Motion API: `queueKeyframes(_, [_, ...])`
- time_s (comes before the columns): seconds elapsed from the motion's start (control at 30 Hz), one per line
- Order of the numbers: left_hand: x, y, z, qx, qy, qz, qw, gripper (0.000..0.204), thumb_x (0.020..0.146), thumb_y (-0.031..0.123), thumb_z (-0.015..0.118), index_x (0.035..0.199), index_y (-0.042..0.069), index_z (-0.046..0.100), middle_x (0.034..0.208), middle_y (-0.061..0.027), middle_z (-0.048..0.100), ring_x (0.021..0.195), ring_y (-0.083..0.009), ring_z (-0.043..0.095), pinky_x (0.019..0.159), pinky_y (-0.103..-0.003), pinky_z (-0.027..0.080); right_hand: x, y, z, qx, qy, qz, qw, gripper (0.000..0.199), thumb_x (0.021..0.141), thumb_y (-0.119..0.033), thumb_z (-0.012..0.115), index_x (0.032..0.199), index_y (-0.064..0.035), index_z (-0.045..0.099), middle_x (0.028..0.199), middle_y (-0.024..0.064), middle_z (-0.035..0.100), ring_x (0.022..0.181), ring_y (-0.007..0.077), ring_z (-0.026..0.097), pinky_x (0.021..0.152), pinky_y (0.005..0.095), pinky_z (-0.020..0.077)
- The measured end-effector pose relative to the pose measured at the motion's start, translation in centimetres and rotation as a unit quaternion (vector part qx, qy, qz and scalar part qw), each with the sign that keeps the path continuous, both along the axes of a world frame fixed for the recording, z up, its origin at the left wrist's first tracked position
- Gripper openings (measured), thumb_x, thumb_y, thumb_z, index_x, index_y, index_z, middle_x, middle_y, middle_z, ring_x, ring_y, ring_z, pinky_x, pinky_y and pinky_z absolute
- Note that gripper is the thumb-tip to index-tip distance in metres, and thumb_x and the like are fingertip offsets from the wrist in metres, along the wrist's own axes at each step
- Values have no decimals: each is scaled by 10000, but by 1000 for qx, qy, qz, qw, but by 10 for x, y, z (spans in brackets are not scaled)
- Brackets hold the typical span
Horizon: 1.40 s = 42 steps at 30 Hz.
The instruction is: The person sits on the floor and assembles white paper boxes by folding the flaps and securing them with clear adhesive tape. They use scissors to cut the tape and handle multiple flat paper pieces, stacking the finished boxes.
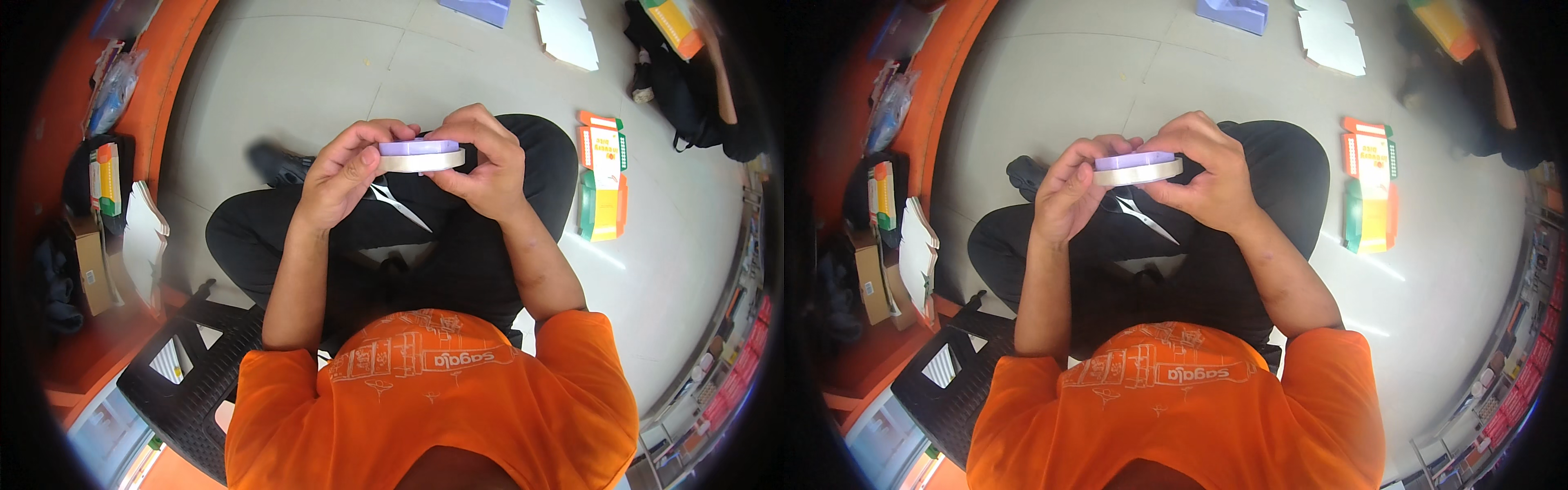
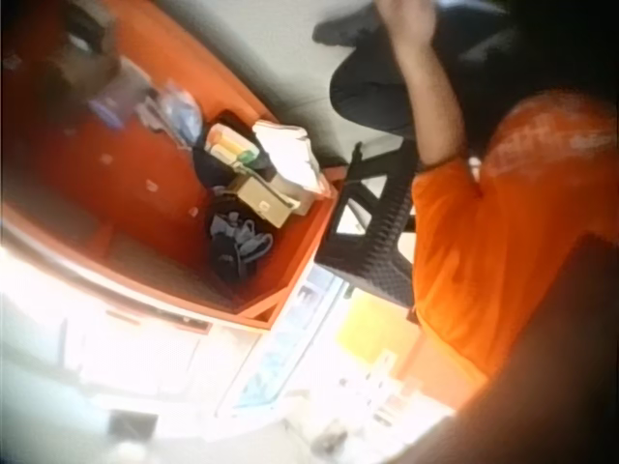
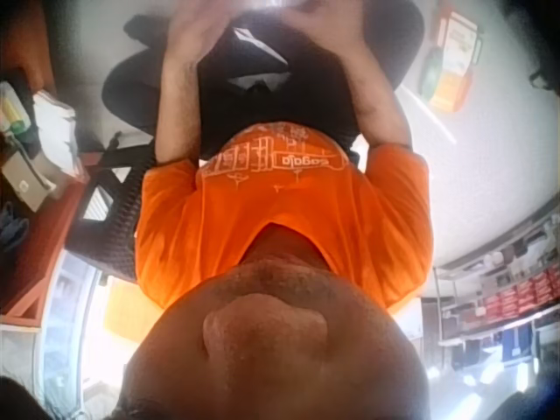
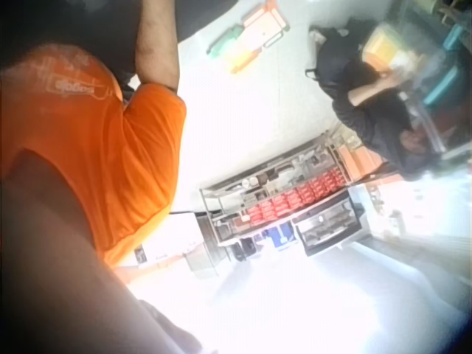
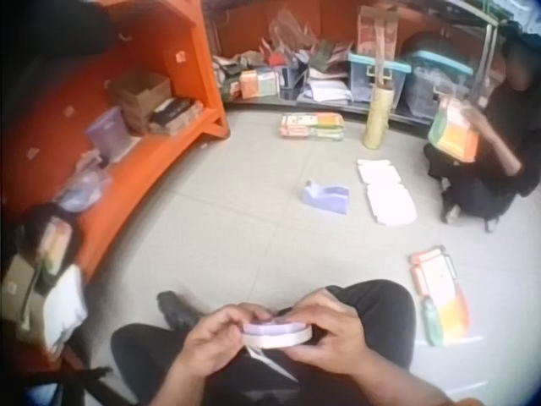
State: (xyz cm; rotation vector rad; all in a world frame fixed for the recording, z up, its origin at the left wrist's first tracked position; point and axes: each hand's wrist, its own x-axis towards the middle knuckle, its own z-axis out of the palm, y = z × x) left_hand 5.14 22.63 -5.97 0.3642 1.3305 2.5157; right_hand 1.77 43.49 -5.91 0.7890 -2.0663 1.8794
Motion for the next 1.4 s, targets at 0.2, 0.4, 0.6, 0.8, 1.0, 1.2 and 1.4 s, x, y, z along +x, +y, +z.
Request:
queueKeyframes(0.2, [1,-1,13,-183,31,-1,983,193,979,163,620,1116,29,599,1261,-126,587,1181,-211,540,1054,-380,403,6,1,2,71,3,-13,997,378,594,-17,811,952,-134,787,777,-1,628,742,157,595,634,288,486])
queueKeyframes(0.4, [3,2,19,-244,18,21,969,203,962,147,648,1116,23,600,1242,-112,597,1147,-197,561,1016,-366,440,8,-1,-2,96,-1,-26,995,376,597,-34,819,950,-160,789,742,-3,597,725,155,591,615,297,480])
queueKeyframes(0.6, [2,7,20,-272,20,29,962,203,962,146,653,1114,22,600,1240,-112,595,1154,-197,559,1008,-363,449,7,-3,-5,126,40,-44,990,329,618,-52,818,927,-151,762,772,7,613,721,189,592,660,319,483])
queueKeyframes(0.8, [-1,-13,5,-112,-22,-7,993,246,991,220,621,1132,21,587,1249,-130,578,1190,-209,532,1047,-388,424,0,0,4,33,0,-3,999,323,650,-32,806,961,-81,731,833,44,654,767,195,624,709,314,498])
queueKeyframes(1.0, [3,-9,-11,26,-41,-52,997,316,994,279,616,1172,20,581,1298,-144,549,1193,-221,518,1000,-360,427,0,7,0,-29,-103,82,991,302,673,-19,807,964,-39,726,902,63,684,855,186,662,755,296,508])
queueKeyframes(1.2, [2,-10,9,-97,27,-35,994,251,983,193,621,1149,4,618,1252,-130,581,1188,-218,537,1015,-373,435,-2,12,-2,-148,-201,143,958,296,793,56,743,1078,16,670,1032,101,681,904,190,665,817,313,549])
queueKeyframes(1.4, [8,3,53,-163,5,15,986,280,948,184,646,1136,-23,635,1221,-127,580,1091,-191,562,920,-314,435,-4,13,-13,-238,-276,193,911,318,879,-11,720,1171,31,603,1072,116,661,966,181,647,833,323,553])
